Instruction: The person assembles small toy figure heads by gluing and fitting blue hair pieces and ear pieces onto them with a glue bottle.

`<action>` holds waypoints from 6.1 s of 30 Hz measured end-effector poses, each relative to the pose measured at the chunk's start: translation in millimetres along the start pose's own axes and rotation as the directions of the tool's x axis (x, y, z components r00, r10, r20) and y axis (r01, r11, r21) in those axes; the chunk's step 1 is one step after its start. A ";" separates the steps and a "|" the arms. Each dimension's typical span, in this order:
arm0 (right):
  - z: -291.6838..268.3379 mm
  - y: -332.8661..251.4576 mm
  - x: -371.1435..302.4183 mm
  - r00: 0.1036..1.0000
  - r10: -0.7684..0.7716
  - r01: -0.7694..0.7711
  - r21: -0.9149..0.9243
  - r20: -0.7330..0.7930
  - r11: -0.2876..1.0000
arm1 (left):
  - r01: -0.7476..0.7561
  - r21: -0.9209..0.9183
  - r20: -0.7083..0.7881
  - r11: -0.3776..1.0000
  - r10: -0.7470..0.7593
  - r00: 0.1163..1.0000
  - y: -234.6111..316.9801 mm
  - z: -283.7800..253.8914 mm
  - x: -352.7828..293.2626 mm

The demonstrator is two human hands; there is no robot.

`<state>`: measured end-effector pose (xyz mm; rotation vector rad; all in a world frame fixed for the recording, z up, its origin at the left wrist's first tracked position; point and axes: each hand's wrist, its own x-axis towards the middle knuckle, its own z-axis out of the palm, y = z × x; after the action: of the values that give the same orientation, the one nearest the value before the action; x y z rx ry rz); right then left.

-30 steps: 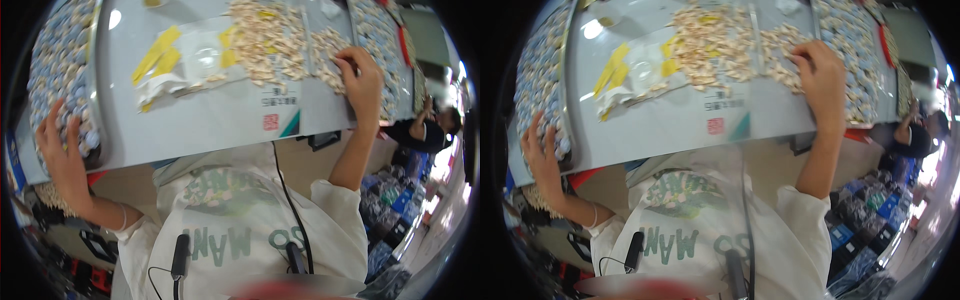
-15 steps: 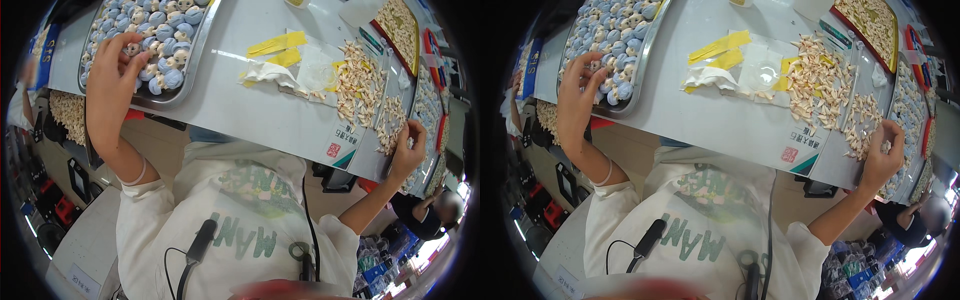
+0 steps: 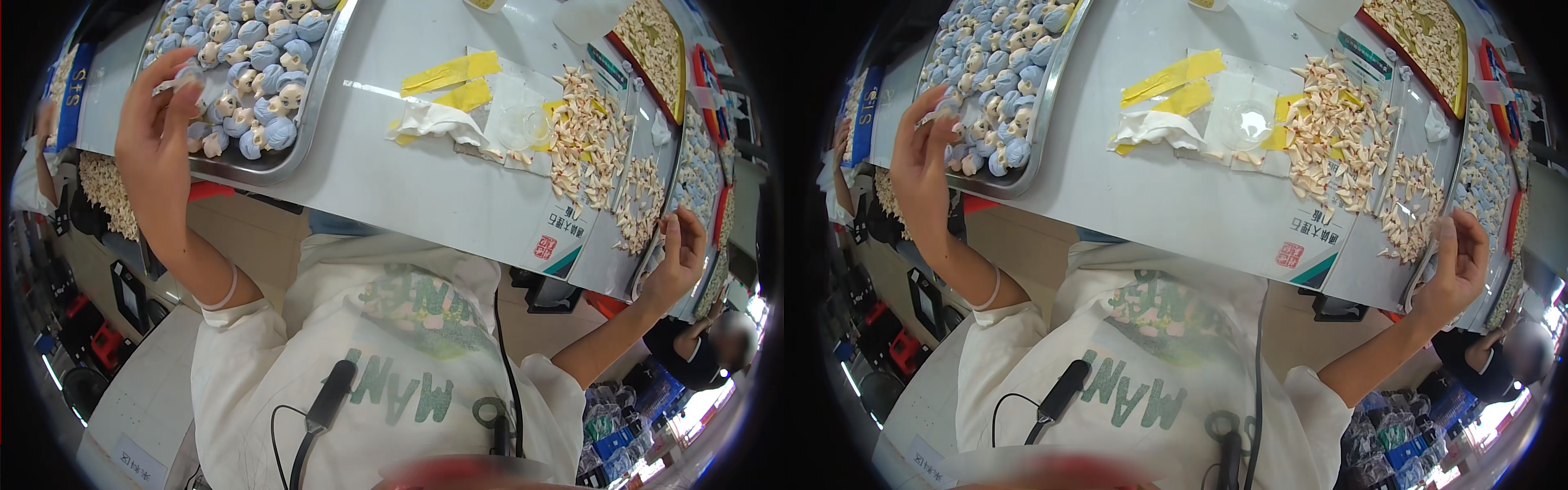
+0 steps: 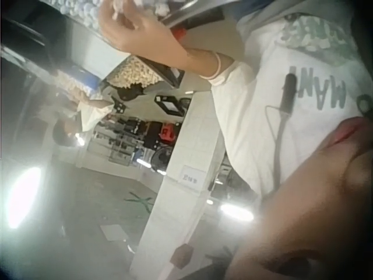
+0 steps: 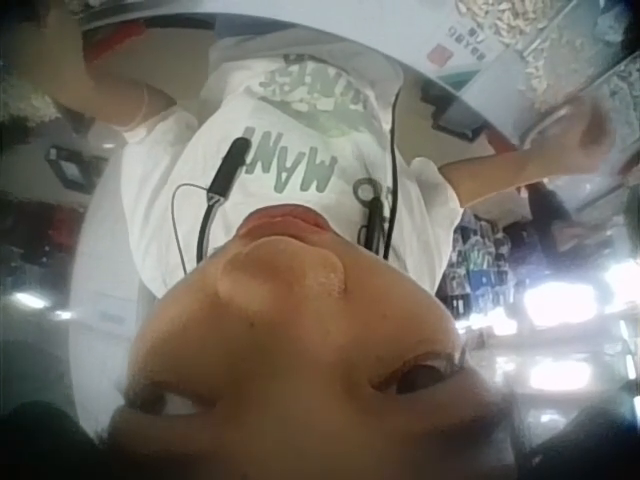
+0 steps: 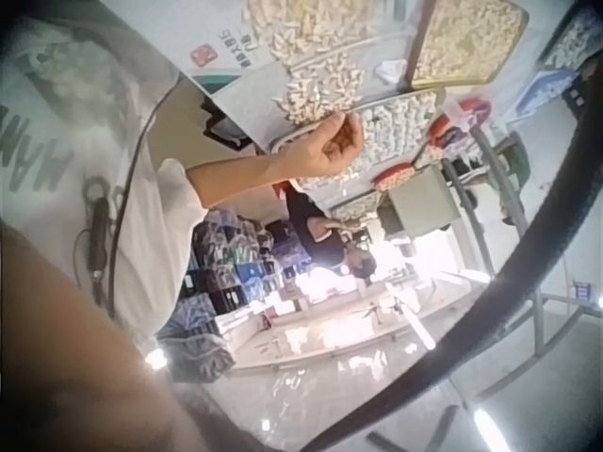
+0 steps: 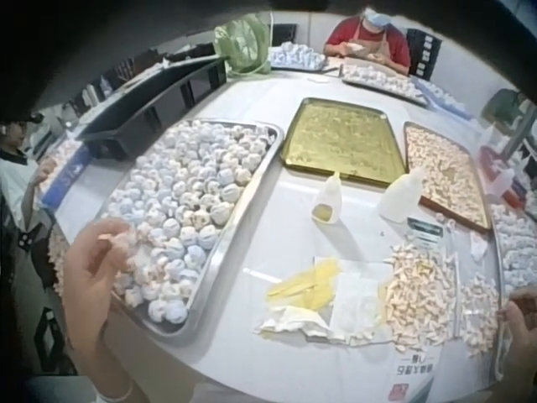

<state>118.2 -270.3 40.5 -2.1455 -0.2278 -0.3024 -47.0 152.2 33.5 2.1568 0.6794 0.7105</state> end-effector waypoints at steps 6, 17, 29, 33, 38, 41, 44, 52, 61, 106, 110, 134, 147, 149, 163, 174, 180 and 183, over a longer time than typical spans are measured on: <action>9.2 -5.7 -6.8 0.994 -0.100 0.105 0.142 -0.042 0.984 | -0.133 -0.653 0.081 0.745 0.244 0.966 23.7 21.2 -31.2; 64.4 -49.7 -3.4 0.955 -0.249 0.144 0.477 0.163 0.867 | 0.074 -0.850 0.324 0.521 0.407 0.854 53.3 106.2 -60.9; 129.2 -109.1 14.1 0.811 -0.327 0.455 -0.171 0.485 0.874 | 0.113 -0.864 0.381 0.490 0.491 0.783 41.7 120.2 -55.8; 130.4 -113.1 15.9 0.761 -0.329 0.502 -0.185 0.558 0.845 | 0.339 -0.864 0.468 0.371 0.349 0.812 43.6 120.8 -61.7; 132.9 -113.5 14.8 0.778 -0.346 0.520 -0.229 0.524 0.823 | 0.466 -0.842 0.523 0.273 0.200 0.828 53.4 116.8 -64.9; 132.9 -112.7 12.9 0.782 -0.331 0.508 -0.233 0.528 0.829 | 0.460 -0.839 0.523 0.290 0.198 0.829 49.9 118.2 -62.1; 136.9 -110.8 10.2 0.806 -0.334 0.488 -0.226 0.489 0.843 | 0.105 -0.869 0.400 0.484 0.561 0.725 35.3 120.8 -50.3; 115.1 -86.0 -5.6 0.778 -0.468 0.343 0.340 0.420 0.876 | 0.387 -0.857 0.469 0.339 0.205 0.859 57.5 116.7 -69.7; 110.5 -75.8 -37.3 0.856 -0.322 0.012 0.607 0.404 0.794 | 0.258 -0.862 0.428 0.437 0.350 0.834 46.5 119.2 -68.9; 86.3 -42.8 0.2 0.861 -0.282 0.415 -0.264 0.424 0.870 | -0.056 -0.615 0.422 0.787 0.387 0.820 57.0 110.9 -70.7; 85.1 -39.4 4.1 0.840 -0.327 0.462 -0.253 0.434 0.850 | -0.059 -0.611 0.418 0.789 0.385 0.823 57.0 111.1 -70.8; 51.4 -25.1 -1.9 0.939 -0.211 0.044 0.514 0.271 0.857 | 0.038 -0.760 0.398 0.649 0.418 0.817 52.8 113.8 -67.9; 86.4 -50.5 -5.4 0.948 -0.181 0.072 0.378 0.261 0.923 | 0.235 -0.831 0.447 0.504 0.355 0.821 52.7 116.5 -66.4; 88.9 -53.6 -6.0 0.954 -0.164 0.076 0.328 0.249 0.942 | 0.235 -0.850 0.414 0.471 0.323 0.851 52.5 117.8 -67.0; 84.1 -59.1 -11.0 0.970 -0.154 0.130 0.134 0.189 0.982 | 0.367 -0.847 0.481 0.385 0.260 0.838 49.8 114.5 -62.3; 116.6 -79.9 11.3 0.707 -0.546 0.474 0.271 0.450 0.838 | 0.147 -0.834 0.410 0.532 0.419 0.810 42.9 119.0 -55.8; 124.1 -92.3 10.0 0.664 -0.523 0.590 0.056 0.534 0.806 | 0.395 -0.840 0.498 0.372 0.240 0.833 50.1 113.5 -63.1; 125.3 -93.1 8.5 0.662 -0.531 0.603 0.045 0.528 0.797 | 0.313 -0.854 0.468 0.416 0.351 0.811 43.1 116.2 -58.0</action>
<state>116.7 -114.1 48.5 -2.2000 -1.2536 -0.0768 0.1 32.7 -13.8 1.1592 -0.1442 0.2260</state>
